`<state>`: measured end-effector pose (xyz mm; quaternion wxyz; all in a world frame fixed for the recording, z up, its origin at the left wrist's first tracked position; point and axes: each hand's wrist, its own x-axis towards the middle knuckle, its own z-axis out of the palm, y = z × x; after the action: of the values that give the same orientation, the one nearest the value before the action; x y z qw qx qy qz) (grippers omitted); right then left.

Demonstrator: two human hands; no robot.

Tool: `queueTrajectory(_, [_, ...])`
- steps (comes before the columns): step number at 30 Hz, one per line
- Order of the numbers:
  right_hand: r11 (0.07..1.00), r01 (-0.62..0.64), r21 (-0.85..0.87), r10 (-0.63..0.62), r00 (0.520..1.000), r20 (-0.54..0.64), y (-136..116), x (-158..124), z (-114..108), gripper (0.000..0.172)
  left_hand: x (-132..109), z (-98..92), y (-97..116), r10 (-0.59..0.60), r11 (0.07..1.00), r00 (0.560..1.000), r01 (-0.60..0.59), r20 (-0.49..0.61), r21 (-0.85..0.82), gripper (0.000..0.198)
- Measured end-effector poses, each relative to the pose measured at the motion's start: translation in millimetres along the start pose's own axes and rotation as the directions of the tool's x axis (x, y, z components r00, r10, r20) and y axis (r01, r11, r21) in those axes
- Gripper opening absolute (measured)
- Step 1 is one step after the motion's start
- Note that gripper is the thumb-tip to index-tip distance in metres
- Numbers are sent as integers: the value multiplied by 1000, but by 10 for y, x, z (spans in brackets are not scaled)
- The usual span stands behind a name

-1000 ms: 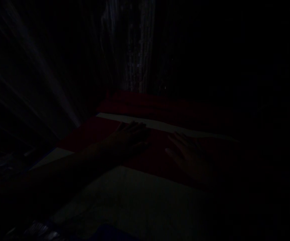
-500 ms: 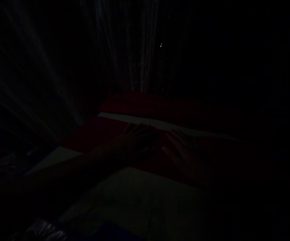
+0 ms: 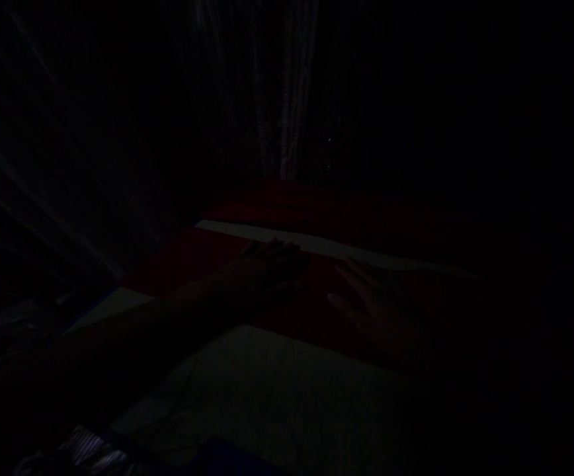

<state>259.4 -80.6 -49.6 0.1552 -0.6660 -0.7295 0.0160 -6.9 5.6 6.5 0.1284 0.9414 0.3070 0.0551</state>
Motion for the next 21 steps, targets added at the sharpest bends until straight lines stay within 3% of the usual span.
queueTrajectory(5, [1000,-10,10,10,1000,1,-23,3,-10,72,0,7,22,5,1000,999,-5,33,-15,73])
queueTrajectory(10, [999,-49,7,49,999,17,17,8,-16,73,0,8,-2,9,999,1000,-9,-6,-33,69])
queueTrajectory(15, [1000,-1,15,1,1000,31,55,22,-13,74,5,12,6,13,1000,1000,-12,22,-18,70])
queueTrajectory(21, [1000,-31,-4,31,999,-13,90,37,-7,73,19,6,21,5,1000,1000,-5,-1,7,68])
